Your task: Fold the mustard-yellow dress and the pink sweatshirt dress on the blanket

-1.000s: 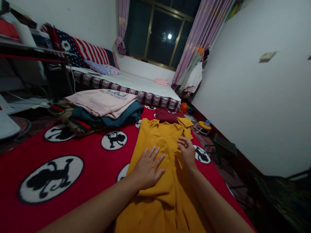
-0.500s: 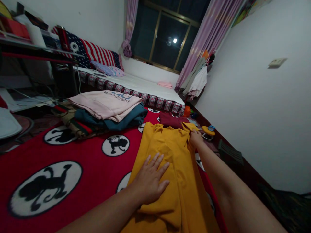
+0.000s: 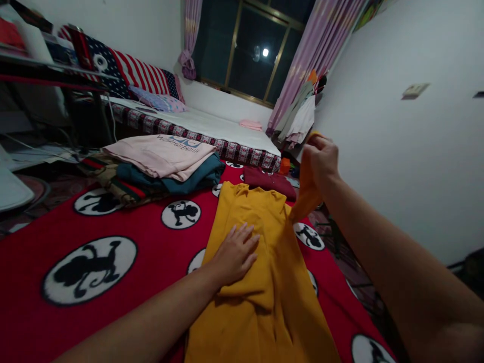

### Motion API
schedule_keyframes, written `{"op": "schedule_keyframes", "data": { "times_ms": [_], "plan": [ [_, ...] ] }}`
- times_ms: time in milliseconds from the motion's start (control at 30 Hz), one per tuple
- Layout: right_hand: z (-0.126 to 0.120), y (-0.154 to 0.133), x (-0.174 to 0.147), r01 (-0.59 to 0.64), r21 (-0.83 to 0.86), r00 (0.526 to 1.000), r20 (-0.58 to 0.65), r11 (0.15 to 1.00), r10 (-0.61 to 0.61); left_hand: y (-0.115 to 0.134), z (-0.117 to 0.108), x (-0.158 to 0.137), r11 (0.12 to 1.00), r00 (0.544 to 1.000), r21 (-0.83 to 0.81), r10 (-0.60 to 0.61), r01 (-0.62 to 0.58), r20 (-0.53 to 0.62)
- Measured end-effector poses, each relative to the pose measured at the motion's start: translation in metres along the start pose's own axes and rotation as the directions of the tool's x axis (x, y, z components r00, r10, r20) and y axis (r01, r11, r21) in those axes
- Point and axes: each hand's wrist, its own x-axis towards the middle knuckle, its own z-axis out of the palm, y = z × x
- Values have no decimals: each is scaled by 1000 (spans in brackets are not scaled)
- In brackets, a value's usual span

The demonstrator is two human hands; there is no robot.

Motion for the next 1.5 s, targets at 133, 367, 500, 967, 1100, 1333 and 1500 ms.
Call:
{"op": "schedule_keyframes", "data": {
  "times_ms": [133, 367, 500, 967, 1100, 1333, 1500],
  "plan": [
    [-15, -104, -58, 45, 440, 798, 524, 897, -297, 5, -7, -3, 971, 969, -104, 200, -215, -144],
    [-58, -83, -197, -98, 268, 829, 554, 958, -70, 7, -7, -4, 931, 939, -132, 333, -342, -86],
    [-83, -31, -255, -156, -117, 831, 521, 981, 194, 2, -5, -1, 971, 965, -104, 196, -216, -173],
    [-122, -41, -318, -358, -609, 524, 496, 708, 692, -53, -30, 7, 907, 942, 273, -274, 321, -195],
    [-119, -30, -330, -547, -404, 539, 500, 733, 678, -71, -51, 6, 885, 938, 314, -337, 343, -74],
    [-115, -42, -309, -821, 145, 536, 529, 552, 658, -71, -97, 43, 857, 931, 364, -321, 364, -176],
    [-105, -72, -288, -812, 264, 570, 554, 521, 607, -60, -152, 89, 858, 912, 357, -260, 369, -318]
  ]
}}
